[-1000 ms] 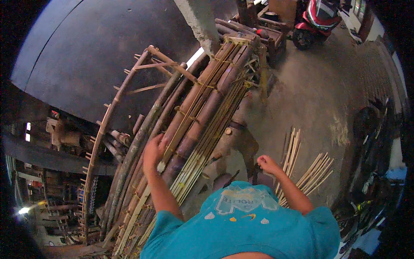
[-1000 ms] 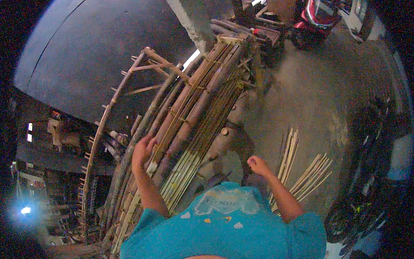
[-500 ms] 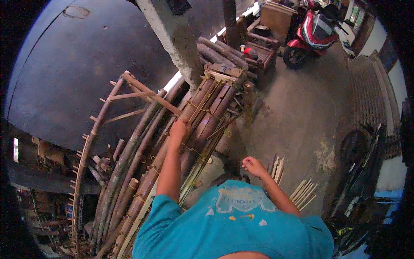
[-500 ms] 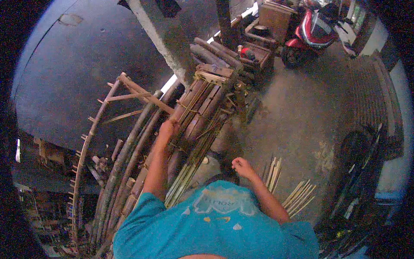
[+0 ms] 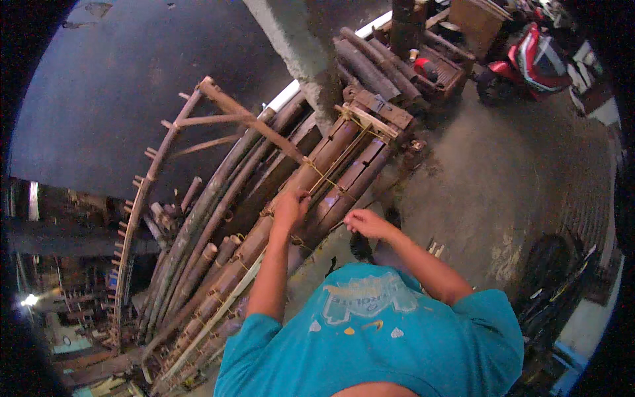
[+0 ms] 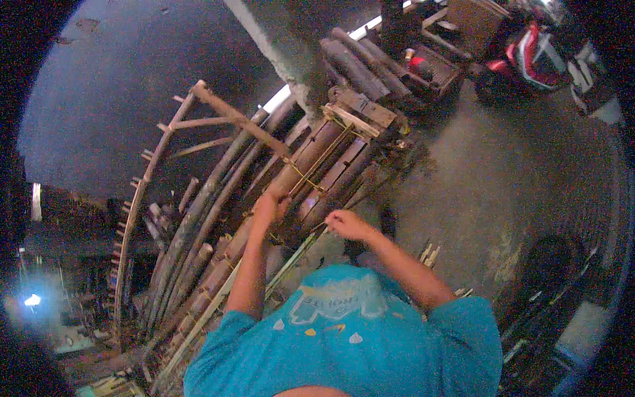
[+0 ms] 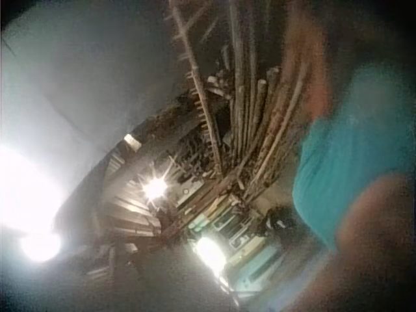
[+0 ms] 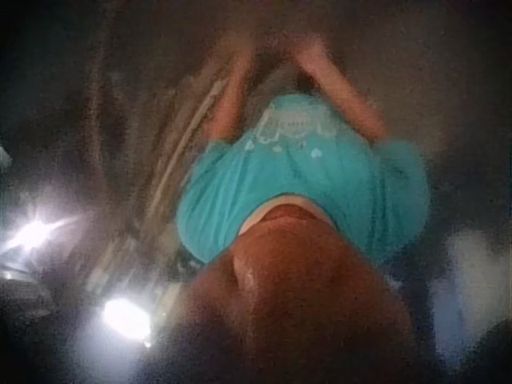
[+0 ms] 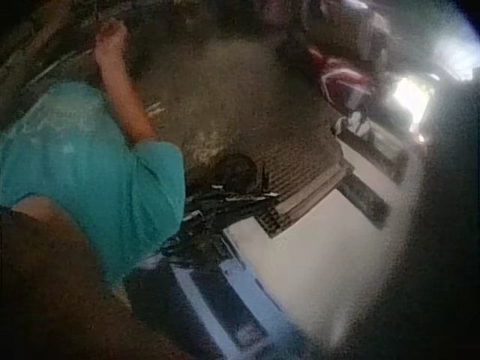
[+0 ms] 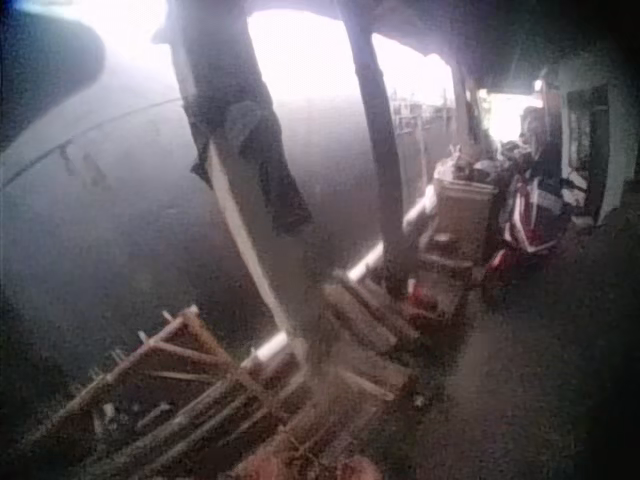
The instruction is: The person repeatedly picks thin bamboo sticks from a pile and secures them to a curved wooden rack using yellow string. They wrap and tie the string around each stick and the rack, then place the tied stick onto the rack. The process is repeated continuously throughout the clip.
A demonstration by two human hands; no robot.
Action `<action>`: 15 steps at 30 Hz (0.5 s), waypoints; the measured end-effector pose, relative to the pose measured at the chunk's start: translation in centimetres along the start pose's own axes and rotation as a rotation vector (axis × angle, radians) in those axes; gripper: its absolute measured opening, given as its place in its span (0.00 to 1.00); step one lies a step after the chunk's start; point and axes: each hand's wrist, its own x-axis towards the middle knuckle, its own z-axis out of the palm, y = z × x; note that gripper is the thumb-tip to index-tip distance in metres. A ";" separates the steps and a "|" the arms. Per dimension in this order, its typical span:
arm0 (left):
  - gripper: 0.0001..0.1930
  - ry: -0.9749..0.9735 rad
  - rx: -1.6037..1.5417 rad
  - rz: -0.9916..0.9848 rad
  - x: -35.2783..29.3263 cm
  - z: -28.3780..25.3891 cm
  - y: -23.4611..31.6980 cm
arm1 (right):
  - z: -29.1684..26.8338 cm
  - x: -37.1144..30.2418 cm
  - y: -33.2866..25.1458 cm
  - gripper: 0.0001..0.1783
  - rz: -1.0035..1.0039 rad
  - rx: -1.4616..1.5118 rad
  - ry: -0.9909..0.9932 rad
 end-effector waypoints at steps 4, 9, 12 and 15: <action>0.09 0.151 -0.199 0.016 1.7 2.3 1.4 | -0.7 1.7 -3.8 0.09 0.199 1.123 0.078; 0.08 0.272 -0.154 -0.078 2.5 9.8 -0.8 | 3.6 5.9 -9.9 0.12 -0.319 0.842 0.299; 0.11 0.450 0.019 -0.057 3.1 8.0 4.0 | 6.9 8.6 -14.2 0.23 -0.713 -0.637 0.101; 0.10 0.419 0.092 0.103 2.9 7.6 1.6 | 1.3 16.8 -15.8 0.27 -0.914 -1.236 0.370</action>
